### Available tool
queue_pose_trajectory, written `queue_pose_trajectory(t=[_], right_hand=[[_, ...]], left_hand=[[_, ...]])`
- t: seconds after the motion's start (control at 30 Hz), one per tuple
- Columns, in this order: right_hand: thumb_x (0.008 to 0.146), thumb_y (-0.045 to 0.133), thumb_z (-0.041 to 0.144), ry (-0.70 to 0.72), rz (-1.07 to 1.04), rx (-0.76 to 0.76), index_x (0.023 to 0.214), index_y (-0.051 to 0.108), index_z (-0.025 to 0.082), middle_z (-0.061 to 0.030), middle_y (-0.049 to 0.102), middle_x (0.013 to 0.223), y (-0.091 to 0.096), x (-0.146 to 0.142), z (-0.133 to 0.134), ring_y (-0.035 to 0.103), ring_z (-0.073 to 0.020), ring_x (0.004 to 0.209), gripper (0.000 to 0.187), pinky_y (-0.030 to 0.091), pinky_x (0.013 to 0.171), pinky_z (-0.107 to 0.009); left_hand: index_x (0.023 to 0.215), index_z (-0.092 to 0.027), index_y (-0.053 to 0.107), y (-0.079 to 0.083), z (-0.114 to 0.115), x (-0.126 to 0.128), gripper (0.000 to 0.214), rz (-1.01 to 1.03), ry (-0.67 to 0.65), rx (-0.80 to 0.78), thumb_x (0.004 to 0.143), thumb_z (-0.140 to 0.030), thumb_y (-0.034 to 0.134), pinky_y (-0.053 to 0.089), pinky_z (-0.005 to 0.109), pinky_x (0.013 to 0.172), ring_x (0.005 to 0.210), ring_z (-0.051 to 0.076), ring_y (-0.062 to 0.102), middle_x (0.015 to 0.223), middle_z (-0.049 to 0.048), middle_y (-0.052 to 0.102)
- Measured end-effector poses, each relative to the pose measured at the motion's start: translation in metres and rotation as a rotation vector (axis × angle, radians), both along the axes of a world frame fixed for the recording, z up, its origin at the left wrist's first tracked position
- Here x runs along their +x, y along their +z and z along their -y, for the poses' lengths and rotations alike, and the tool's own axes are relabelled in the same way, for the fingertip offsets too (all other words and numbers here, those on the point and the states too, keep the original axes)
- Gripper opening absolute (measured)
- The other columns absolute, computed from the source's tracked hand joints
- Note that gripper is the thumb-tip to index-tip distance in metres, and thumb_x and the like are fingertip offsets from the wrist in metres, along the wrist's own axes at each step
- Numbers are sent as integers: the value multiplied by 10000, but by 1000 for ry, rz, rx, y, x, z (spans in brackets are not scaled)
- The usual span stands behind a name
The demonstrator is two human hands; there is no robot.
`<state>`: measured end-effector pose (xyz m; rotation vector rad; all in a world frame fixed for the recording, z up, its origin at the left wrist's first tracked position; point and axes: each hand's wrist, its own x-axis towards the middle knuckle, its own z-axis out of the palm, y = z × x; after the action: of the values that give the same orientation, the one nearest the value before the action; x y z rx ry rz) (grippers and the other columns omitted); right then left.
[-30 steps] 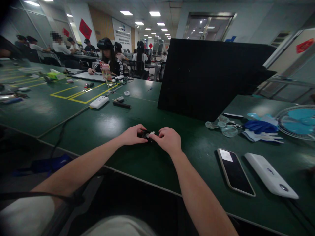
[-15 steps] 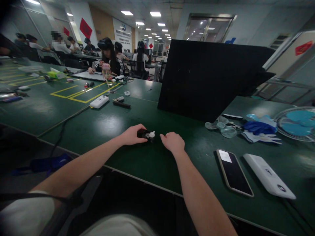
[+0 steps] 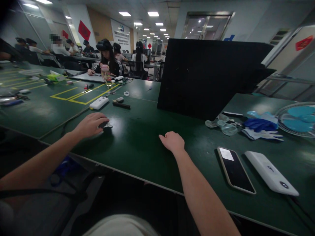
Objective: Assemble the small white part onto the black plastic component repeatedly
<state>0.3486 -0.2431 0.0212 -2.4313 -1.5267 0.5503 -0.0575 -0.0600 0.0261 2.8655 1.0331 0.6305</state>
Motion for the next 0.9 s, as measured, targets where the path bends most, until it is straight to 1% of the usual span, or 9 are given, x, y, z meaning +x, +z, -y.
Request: queue_pose_trajectory(t=[0.07,0.13,0.3,0.37,0.43,0.53,0.63,0.73,0.9], right_hand=[[924,505,582,-14,22,-29,705,633,201,-58,673,715,2,-1,-1,651,-182,617,459,516,545,-306],[928,500,578,-25,47,-49,718,633,199,-55,671,720,2,-3,-1,654,-182,633,454,514,552,-299],[931,492,580,-17,34,-52,738,628,202,-53,663,732,0,-2,-2,655,-183,649,446,512,561,-295],[928,492,584,-9,26,-50,742,630,203,-55,660,729,-3,1,-3,652,-186,643,446,510,560,-300],[921,492,599,-3,30,-42,739,632,203,-56,655,717,-5,3,-4,648,-189,632,457,505,552,-305],[910,498,614,9,40,-16,722,632,204,-57,647,695,-7,5,-5,643,-193,616,471,498,542,-310],[902,515,602,9,34,14,695,620,206,-56,636,666,-7,5,-5,628,-190,582,459,490,522,-310],[884,535,612,5,19,37,667,600,209,-53,623,645,-9,6,-5,613,-188,556,462,484,505,-313],[868,554,622,-18,-1,44,659,607,211,-55,641,662,-13,9,-7,618,-191,569,464,487,508,-316]], left_hand=[[1156,-306,679,-5,-1,-11,476,6,-26,75,699,-181,629,329,537,1152,1299,326,502,1296,84,618],[1165,-273,675,-15,-5,-20,477,82,35,129,703,-165,624,341,523,1147,1287,318,509,1295,97,611],[1231,-162,594,-40,-28,-43,520,487,517,126,721,-243,663,463,444,1038,1171,296,575,1219,133,623],[1247,-160,558,-46,-37,-49,543,630,628,42,731,-277,681,501,417,981,1082,264,622,1184,119,635],[1259,-169,524,-50,-43,-50,561,750,661,-59,741,-300,695,525,385,931,1008,226,652,1162,102,640],[1274,-171,466,-54,-45,-41,577,893,615,-188,771,-341,692,535,353,891,959,194,665,1135,95,642],[1267,-170,433,-54,-44,-20,546,938,474,-296,813,-380,653,531,345,878,933,184,667,1083,81,649],[1271,-178,431,-52,-41,9,521,847,368,-346,848,-421,614,519,379,903,957,205,666,1099,87,651],[1324,-180,417,-46,-33,64,535,550,229,-375,895,-470,553,494,451,955,1059,270,659,1204,145,645]])
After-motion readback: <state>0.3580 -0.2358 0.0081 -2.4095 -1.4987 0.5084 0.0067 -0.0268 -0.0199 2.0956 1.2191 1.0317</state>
